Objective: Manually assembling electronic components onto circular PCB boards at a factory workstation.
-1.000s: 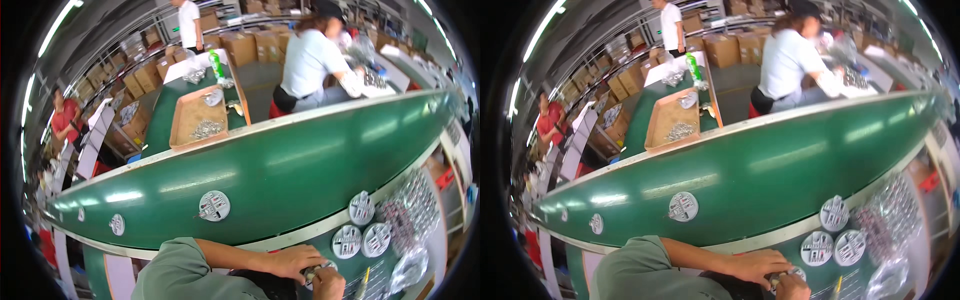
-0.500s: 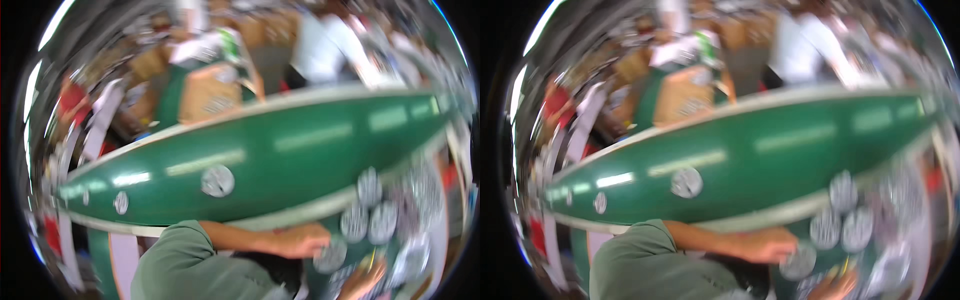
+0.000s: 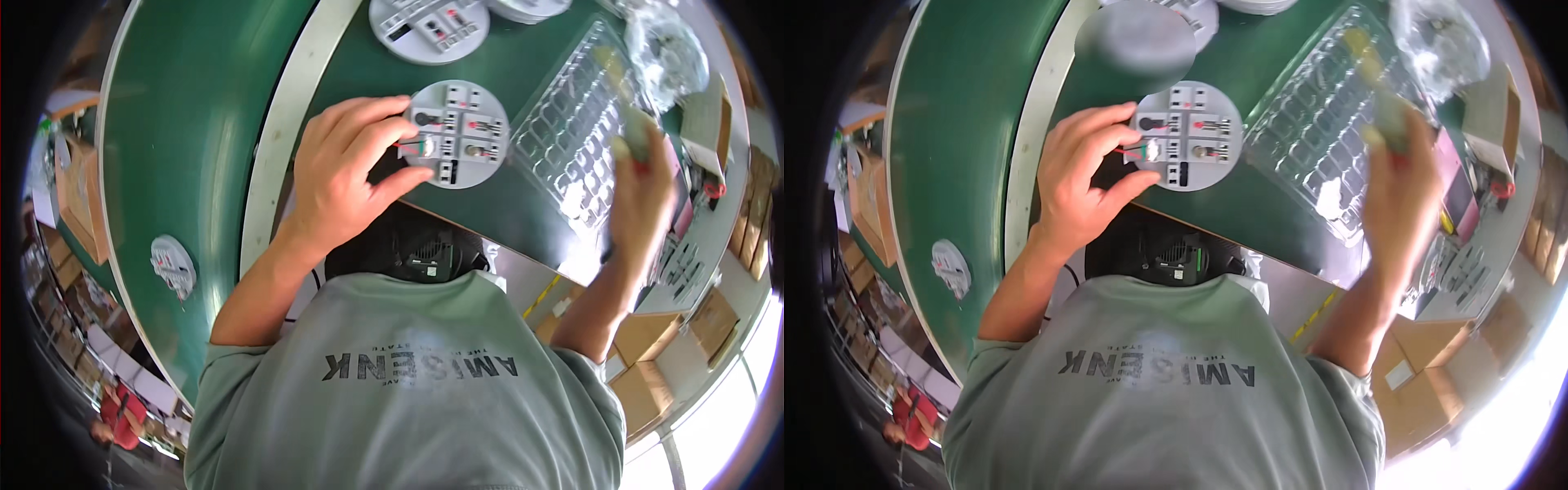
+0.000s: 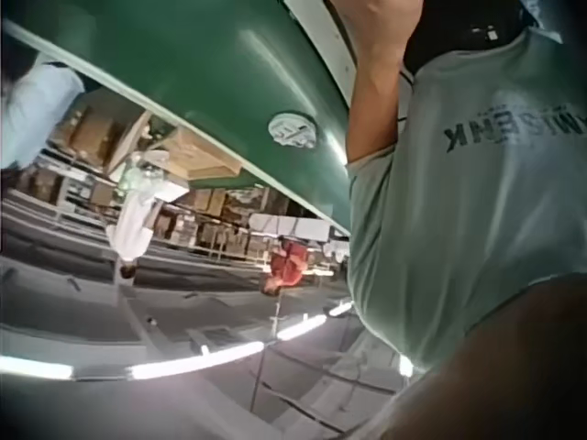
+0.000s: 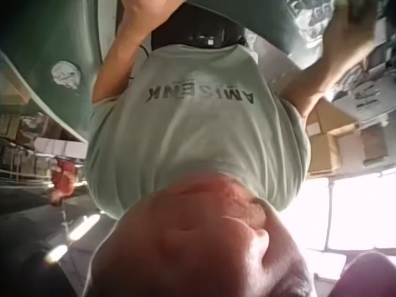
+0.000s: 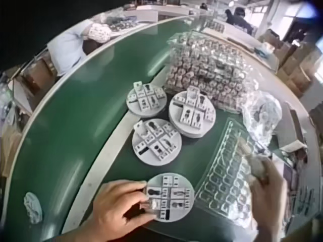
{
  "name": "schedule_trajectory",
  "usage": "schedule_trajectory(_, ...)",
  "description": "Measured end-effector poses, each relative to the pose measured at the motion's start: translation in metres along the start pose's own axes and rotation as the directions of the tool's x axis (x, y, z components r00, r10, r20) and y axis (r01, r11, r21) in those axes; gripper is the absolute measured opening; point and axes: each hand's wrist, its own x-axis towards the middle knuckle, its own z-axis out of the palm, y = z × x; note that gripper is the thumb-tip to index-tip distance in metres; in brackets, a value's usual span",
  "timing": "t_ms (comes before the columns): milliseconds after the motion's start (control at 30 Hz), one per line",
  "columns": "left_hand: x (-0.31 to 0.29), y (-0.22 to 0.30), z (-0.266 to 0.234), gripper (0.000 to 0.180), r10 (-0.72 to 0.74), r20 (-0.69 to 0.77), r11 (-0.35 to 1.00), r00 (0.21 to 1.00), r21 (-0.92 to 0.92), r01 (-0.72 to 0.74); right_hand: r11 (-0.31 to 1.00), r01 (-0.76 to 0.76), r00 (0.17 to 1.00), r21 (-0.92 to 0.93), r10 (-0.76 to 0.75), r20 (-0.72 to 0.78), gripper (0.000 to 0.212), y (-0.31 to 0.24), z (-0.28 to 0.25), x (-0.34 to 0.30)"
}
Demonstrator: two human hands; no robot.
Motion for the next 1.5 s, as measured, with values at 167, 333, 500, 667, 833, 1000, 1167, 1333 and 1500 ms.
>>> schedule_trajectory(167, -0.007, -0.001, 0.001, 0.053, -0.063, -0.011, 0.998, 0.998, 0.025, 0.063, 0.345, -0.014, 0.957, 0.939, 0.277, -0.087, 0.045, -0.008, 0.009, -0.004)
schedule_trajectory(333, -0.006, -0.014, -0.009, 0.06, -0.048, 0.027, 0.999, 0.998, 0.011, 0.048, 0.37, 0.139, 0.983, 0.918, -0.161, -0.084, 0.051, -0.096, 0.057, -0.043)
schedule_trajectory(500, -0.007, -0.012, -0.006, 0.074, -0.15, 0.061, 0.989, 0.987, 0.012, 0.15, 0.612, 0.311, 0.899, 0.727, -0.437, -0.016, 0.043, -0.127, 0.081, -0.044)
schedule_trajectory(667, -0.017, -0.019, -0.005, 0.088, -0.215, 0.052, 0.976, 0.975, 0.045, 0.213, 0.654, 0.5, 0.84, 0.567, -0.526, -0.134, 0.044, -0.124, 0.083, -0.036)
schedule_trajectory(833, -0.015, -0.026, -0.008, 0.088, -0.118, 0.075, 0.993, 0.99, 0.042, 0.115, 0.525, 0.317, 0.947, 0.79, -0.213, -0.239, 0.043, -0.112, 0.087, -0.044)
schedule_trajectory(1000, -0.016, -0.032, -0.005, 0.088, -0.104, 0.038, 0.993, 0.994, 0.056, 0.102, 0.697, 0.324, 0.941, 0.639, -0.309, -0.139, 0.047, -0.112, 0.09, -0.044)
schedule_trajectory(1167, -0.012, -0.032, -0.003, 0.088, -0.092, 0.045, 0.993, 0.995, 0.074, 0.089, 0.729, 0.361, 0.932, 0.581, -0.288, -0.219, 0.049, -0.108, 0.101, -0.038)
schedule_trajectory(1333, -0.005, -0.033, 0.005, 0.082, -0.085, -0.01, 0.994, 0.996, 0.07, 0.086, 0.706, 0.306, 0.951, 0.638, -0.262, -0.166, 0.049, -0.109, 0.096, -0.026)
schedule_trajectory(1500, 0.005, -0.016, -0.002, 0.084, -0.065, 0.02, 0.997, 0.998, 0.053, 0.064, 0.518, 0.062, 0.998, 0.853, -0.053, -0.04, 0.046, -0.096, 0.077, -0.027)
